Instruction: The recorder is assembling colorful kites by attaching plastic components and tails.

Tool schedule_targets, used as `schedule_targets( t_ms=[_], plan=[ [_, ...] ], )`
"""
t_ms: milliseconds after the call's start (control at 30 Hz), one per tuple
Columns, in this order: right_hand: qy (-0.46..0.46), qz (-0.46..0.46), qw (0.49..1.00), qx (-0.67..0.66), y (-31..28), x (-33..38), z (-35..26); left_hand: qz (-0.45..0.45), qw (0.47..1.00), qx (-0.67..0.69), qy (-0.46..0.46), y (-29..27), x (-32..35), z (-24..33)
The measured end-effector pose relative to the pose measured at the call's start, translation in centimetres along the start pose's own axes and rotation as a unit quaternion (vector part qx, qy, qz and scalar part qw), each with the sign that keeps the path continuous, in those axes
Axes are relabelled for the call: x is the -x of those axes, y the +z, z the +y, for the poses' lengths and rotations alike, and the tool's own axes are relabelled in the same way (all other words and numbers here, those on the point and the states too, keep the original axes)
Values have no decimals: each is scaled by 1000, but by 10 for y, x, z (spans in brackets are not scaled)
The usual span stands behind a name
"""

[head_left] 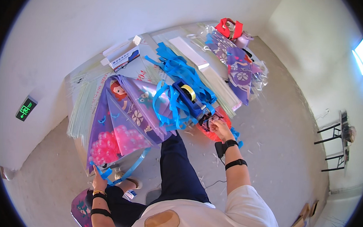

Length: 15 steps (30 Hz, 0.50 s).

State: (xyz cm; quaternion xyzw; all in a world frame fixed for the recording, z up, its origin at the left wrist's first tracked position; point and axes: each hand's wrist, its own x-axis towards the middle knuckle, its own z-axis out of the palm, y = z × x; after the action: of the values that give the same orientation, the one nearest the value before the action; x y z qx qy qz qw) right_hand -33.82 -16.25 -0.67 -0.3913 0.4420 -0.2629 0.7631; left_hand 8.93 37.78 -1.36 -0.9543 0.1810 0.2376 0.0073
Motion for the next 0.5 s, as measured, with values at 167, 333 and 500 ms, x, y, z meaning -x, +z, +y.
schedule_targets(
  t_ms=[167,333,500],
  plan=[
    [43,15,993,-113,44,3,-18,15,1000,15,20,5,-2,-3],
    [26,15,988,-153,58,-8,-20,26,999,20,34,5,-2,1],
    [-14,40,981,-188,64,-15,-17,19,999,34,26,4,1,1]
  ],
)
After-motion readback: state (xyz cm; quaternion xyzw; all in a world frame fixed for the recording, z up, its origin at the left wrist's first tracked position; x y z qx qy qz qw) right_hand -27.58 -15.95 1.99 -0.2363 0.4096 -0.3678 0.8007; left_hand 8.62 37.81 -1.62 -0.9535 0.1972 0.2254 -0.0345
